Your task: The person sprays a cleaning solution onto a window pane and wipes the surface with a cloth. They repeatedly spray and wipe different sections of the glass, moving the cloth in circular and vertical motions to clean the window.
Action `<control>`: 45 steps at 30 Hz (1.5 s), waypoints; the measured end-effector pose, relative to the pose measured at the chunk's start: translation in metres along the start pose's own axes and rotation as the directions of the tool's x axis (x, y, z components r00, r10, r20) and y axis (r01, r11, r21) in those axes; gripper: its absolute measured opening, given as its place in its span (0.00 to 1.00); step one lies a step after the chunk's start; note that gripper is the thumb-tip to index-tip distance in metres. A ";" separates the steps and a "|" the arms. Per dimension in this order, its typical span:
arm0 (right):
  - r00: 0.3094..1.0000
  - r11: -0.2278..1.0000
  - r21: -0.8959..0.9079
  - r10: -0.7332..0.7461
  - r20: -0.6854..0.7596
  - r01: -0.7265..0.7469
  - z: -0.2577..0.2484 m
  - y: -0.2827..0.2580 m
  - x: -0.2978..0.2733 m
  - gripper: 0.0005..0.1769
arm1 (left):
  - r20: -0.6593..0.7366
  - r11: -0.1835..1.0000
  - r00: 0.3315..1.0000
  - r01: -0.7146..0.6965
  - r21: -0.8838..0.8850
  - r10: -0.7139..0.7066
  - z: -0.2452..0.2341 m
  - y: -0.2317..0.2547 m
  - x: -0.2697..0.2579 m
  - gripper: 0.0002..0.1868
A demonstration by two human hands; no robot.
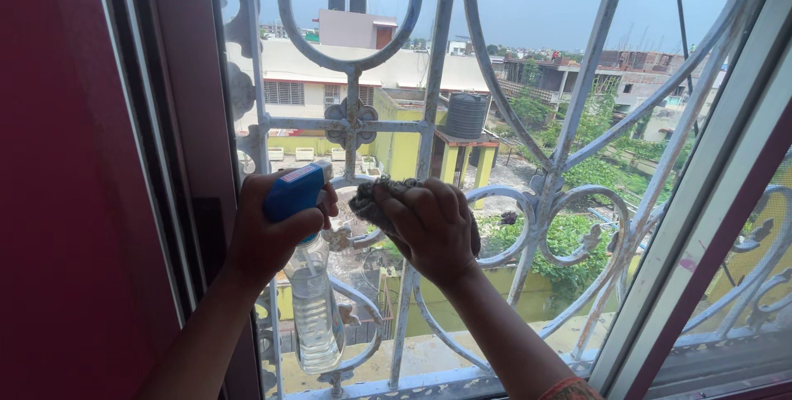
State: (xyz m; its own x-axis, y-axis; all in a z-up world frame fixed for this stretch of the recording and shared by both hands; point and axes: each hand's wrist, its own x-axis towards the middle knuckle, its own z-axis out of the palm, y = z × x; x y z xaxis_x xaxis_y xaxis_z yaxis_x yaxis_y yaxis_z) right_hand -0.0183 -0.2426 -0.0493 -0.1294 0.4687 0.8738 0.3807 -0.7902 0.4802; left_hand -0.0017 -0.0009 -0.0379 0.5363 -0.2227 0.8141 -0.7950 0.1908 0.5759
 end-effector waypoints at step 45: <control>0.999 0.998 -0.050 -0.043 0.025 0.044 0.006 -0.030 -0.003 0.24 | 0.067 0.969 0.996 -0.075 0.236 0.061 -0.014 0.012 0.003 0.10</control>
State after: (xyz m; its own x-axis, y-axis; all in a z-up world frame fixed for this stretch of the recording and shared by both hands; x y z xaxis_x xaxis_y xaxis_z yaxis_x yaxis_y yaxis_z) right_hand -0.0237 -0.2177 -0.0665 -0.1224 0.5122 0.8501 0.3281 -0.7875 0.5217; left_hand -0.0057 0.0143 -0.0277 0.4665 -0.2742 0.8409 -0.8775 -0.0238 0.4791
